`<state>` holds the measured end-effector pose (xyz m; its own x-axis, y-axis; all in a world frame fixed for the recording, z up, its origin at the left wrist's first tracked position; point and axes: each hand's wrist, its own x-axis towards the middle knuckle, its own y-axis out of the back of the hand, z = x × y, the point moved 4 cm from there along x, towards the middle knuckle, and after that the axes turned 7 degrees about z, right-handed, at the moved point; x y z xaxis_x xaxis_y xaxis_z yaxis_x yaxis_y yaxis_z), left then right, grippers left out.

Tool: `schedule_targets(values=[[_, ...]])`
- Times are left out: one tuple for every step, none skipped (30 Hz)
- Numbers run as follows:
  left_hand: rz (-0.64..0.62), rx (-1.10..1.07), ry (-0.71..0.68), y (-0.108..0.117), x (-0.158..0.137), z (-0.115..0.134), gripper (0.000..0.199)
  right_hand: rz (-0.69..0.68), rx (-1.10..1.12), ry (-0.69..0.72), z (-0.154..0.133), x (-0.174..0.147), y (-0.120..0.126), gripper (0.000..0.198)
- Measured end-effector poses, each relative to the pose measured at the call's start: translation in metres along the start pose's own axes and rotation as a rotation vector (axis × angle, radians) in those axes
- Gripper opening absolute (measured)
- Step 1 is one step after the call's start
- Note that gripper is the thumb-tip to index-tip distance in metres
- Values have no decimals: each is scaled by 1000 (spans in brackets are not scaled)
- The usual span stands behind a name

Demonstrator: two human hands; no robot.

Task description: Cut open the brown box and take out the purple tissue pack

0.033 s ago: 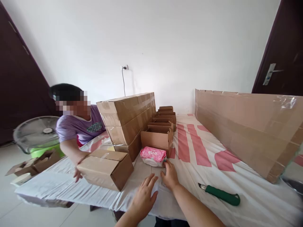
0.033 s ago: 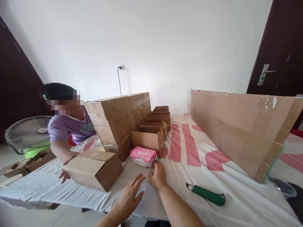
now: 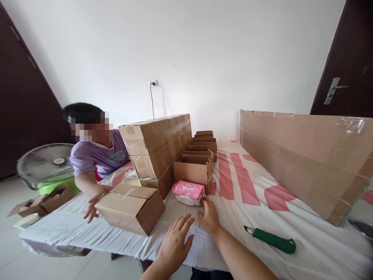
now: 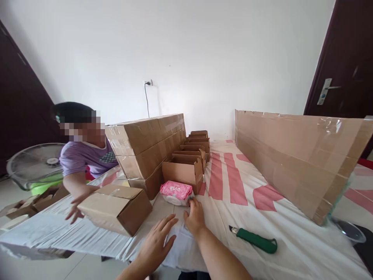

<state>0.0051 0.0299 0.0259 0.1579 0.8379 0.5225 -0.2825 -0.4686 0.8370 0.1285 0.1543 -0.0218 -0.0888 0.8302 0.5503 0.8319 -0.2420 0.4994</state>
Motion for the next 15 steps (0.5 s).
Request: schedule_targets(values=[[86,14,-69,16,2,1,37,3,3,-2,0,0,0,36],[178,36,-106,34,5,-3,35,7,5,-4,0,-1,0,36],[270,66,-107,54,10,-11,33,10,7,-6,0,-1,0,35],[333,104,-83,73,16,-24,31,13,8,-8,-1,-1,0,35],[367,155,-28,92,23,-40,30,14,9,-8,-1,-1,0,36],[372,218,90,109,32,-61,33,15,10,-9,-1,-1,0,36],[370,275,232,127,39,-86,39,15,11,-10,-1,-1,0,36],[329,320,384,141,45,-111,43,15,12,-12,-2,-1,0,36],[273,367,534,154,49,-137,47,15,14,-14,-2,-1,1,35],[263,392,616,165,52,-159,51,15,16,-15,-2,-1,1,34],[254,413,676,173,53,-179,53,15,19,-17,-2,-1,1,34],[244,433,722,178,53,-196,53,14,22,-18,-2,-1,1,34],[228,443,744,180,52,-210,50,13,24,-21,-1,-1,1,34],[220,454,745,179,50,-221,47,10,26,-23,-1,-1,1,34],[222,468,736,176,47,-229,46,7,27,-26,-1,-1,1,35]])
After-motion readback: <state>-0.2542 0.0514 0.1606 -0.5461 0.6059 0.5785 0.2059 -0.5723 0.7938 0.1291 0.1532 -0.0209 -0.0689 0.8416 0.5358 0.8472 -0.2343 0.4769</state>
